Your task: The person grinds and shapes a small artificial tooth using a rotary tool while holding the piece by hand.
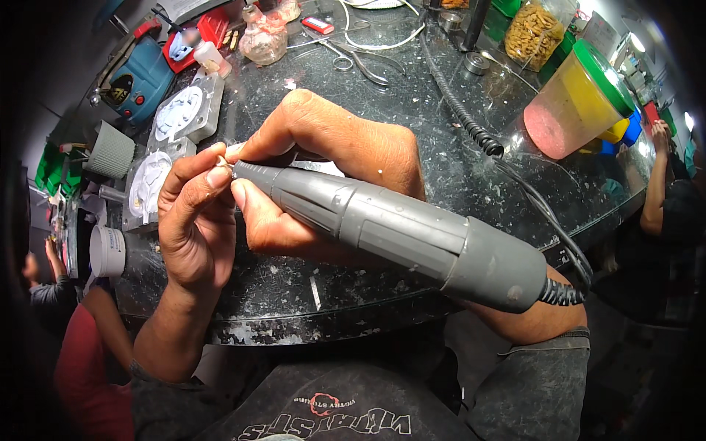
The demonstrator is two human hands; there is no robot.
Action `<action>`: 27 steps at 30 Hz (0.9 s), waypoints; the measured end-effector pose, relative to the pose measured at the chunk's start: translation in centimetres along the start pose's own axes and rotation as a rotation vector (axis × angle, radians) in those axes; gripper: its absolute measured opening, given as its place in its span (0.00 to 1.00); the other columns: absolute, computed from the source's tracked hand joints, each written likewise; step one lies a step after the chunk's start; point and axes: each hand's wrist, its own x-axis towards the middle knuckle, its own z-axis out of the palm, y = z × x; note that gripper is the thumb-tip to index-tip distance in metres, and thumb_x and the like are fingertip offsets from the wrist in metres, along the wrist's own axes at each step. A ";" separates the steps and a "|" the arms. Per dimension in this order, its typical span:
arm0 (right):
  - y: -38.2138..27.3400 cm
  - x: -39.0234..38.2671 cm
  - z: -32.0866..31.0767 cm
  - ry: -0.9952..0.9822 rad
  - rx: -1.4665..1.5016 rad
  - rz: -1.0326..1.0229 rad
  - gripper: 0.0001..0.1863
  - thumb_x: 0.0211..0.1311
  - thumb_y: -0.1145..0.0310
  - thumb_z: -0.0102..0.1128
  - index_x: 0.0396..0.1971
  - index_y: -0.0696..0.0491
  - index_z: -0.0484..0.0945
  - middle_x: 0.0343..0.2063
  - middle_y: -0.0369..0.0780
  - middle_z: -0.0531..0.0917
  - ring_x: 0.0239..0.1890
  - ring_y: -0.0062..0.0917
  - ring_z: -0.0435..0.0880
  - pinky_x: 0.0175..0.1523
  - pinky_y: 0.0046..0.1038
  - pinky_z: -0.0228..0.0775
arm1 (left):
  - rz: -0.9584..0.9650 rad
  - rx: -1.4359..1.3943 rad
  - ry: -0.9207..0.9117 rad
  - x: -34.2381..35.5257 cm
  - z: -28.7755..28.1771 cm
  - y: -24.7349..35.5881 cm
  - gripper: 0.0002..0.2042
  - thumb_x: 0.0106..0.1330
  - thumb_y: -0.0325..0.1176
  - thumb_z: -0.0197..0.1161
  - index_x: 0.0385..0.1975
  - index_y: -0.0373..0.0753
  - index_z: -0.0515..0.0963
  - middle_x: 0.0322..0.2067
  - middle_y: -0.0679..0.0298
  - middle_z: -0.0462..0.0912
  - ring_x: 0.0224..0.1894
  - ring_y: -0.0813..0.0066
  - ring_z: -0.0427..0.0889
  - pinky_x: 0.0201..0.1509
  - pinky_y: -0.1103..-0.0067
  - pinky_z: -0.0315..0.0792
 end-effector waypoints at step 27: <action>0.3 0.2 0.1 0.003 -0.044 -0.056 0.12 0.44 0.74 0.69 0.31 0.58 0.80 0.25 0.39 0.83 0.28 0.18 0.85 0.32 0.19 0.75 | -0.105 -0.099 0.025 -0.1 0.0 0.0 0.10 0.63 0.22 0.60 0.44 0.31 0.79 0.38 0.54 0.85 0.38 0.69 0.85 0.46 0.77 0.79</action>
